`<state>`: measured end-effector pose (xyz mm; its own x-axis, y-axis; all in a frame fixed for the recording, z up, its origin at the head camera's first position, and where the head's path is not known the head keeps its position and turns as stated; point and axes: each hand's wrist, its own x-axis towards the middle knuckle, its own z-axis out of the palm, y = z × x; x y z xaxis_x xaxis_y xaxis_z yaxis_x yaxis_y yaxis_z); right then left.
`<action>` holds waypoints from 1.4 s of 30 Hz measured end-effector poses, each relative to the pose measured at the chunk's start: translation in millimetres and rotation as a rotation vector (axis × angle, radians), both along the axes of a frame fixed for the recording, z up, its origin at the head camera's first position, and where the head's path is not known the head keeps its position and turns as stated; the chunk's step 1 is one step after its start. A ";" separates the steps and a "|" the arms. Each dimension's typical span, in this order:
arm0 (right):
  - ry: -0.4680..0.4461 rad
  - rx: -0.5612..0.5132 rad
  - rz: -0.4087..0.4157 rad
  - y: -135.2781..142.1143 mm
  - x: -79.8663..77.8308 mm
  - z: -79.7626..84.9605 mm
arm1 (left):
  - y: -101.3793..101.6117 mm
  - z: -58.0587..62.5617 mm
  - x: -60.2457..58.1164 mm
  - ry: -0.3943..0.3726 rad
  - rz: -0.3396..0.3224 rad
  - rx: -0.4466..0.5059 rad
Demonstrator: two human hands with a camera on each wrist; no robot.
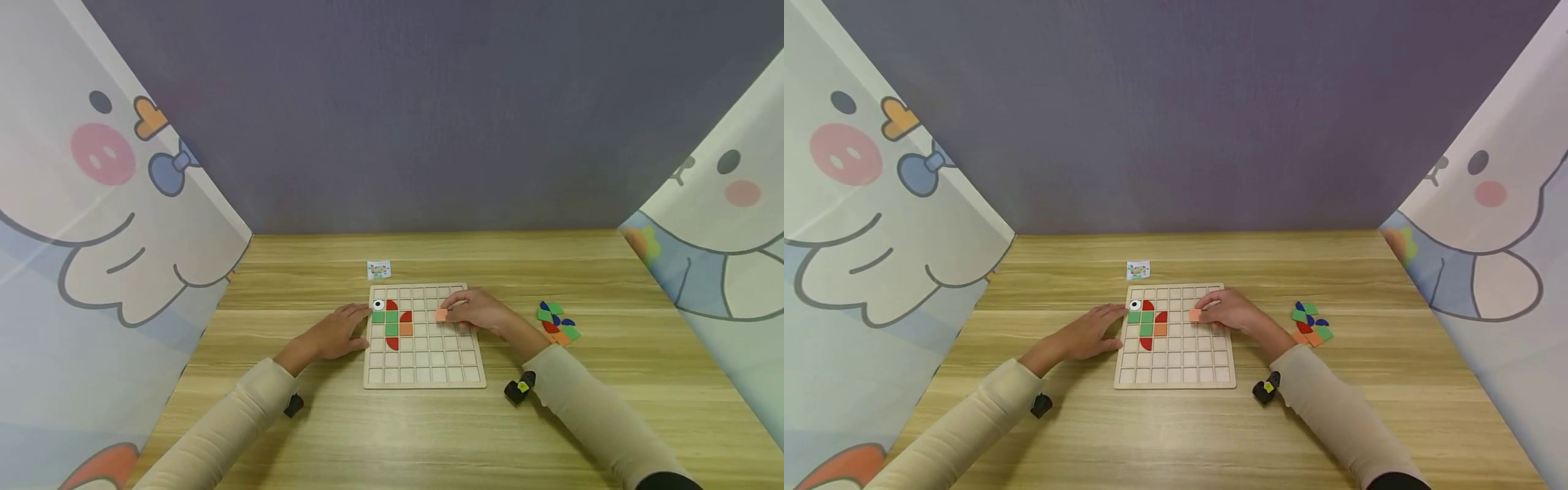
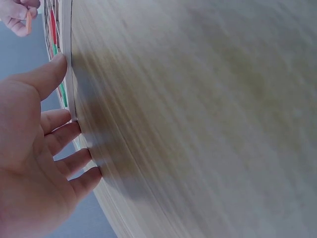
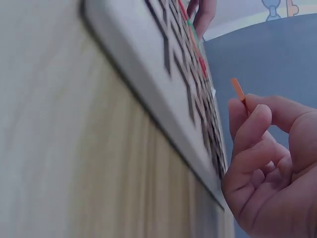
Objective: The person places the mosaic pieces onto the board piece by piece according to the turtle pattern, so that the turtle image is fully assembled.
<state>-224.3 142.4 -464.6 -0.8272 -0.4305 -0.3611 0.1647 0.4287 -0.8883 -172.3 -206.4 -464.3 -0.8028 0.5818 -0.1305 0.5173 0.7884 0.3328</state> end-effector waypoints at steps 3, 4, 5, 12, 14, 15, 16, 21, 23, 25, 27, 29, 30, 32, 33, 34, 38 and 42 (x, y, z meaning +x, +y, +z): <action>-0.001 0.010 -0.005 -4.9 3.1 2.2 | -0.5 0.2 0.0 0.001 -0.003 -0.001; -0.002 0.016 -0.004 -7.0 4.3 2.8 | -0.7 0.5 0.2 0.002 -0.005 -0.002; -0.002 0.023 -0.001 -9.3 5.4 3.0 | -0.7 0.9 0.4 0.004 -0.006 -0.001; 0.014 0.060 0.060 -28.9 15.1 4.1 | 0.2 1.1 0.7 0.008 -0.010 -0.003; 0.025 0.065 0.069 -34.7 18.1 2.9 | 0.2 0.6 0.9 0.008 -0.009 -0.007; 0.026 0.064 0.072 -37.6 19.7 2.6 | 0.2 0.5 1.0 0.007 -0.009 -0.008; 0.028 0.062 0.074 -40.6 21.3 2.2 | 0.2 0.4 1.1 0.006 -0.008 -0.008; -0.004 0.053 0.061 -53.8 29.5 3.6 | 0.6 1.1 1.1 -0.001 0.001 -0.007; -0.005 0.058 0.056 -58.5 32.4 4.2 | 0.5 1.4 1.3 -0.001 0.003 -0.009; 0.009 0.067 0.056 -62.7 34.8 4.1 | 0.4 1.5 1.2 -0.002 0.005 -0.011; 0.029 0.084 0.063 -66.2 36.4 3.2 | 0.3 1.4 1.1 -0.004 0.006 -0.017; 0.047 0.101 0.074 -68.9 37.5 1.7 | 0.3 1.0 0.9 -0.006 0.008 -0.018; 0.058 0.112 0.080 -70.1 37.9 1.3 | 0.3 0.7 0.7 -0.008 0.008 -0.016; 0.073 0.134 0.088 -71.6 38.3 0.8 | 0.2 0.1 0.2 -0.009 0.008 -0.014; 0.079 0.142 0.090 -72.2 38.4 0.7 | 0.1 -0.2 -0.1 -0.009 0.008 -0.013; 0.088 0.152 0.091 -72.7 38.3 0.6 | 0.1 -0.5 -0.5 -0.010 0.008 -0.016; 0.102 0.173 0.099 -73.7 38.1 1.0 | 0.0 -1.3 -1.5 -0.008 0.009 -0.016; 0.120 0.180 0.116 -74.6 38.5 1.0 | 0.5 -1.2 -1.6 -0.006 0.007 -0.018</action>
<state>-185.9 67.7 -463.6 -0.8178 -0.4625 -0.3425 0.0029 0.5919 -0.8060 -173.9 -205.9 -465.4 -0.8061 0.5735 -0.1456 0.5097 0.7981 0.3214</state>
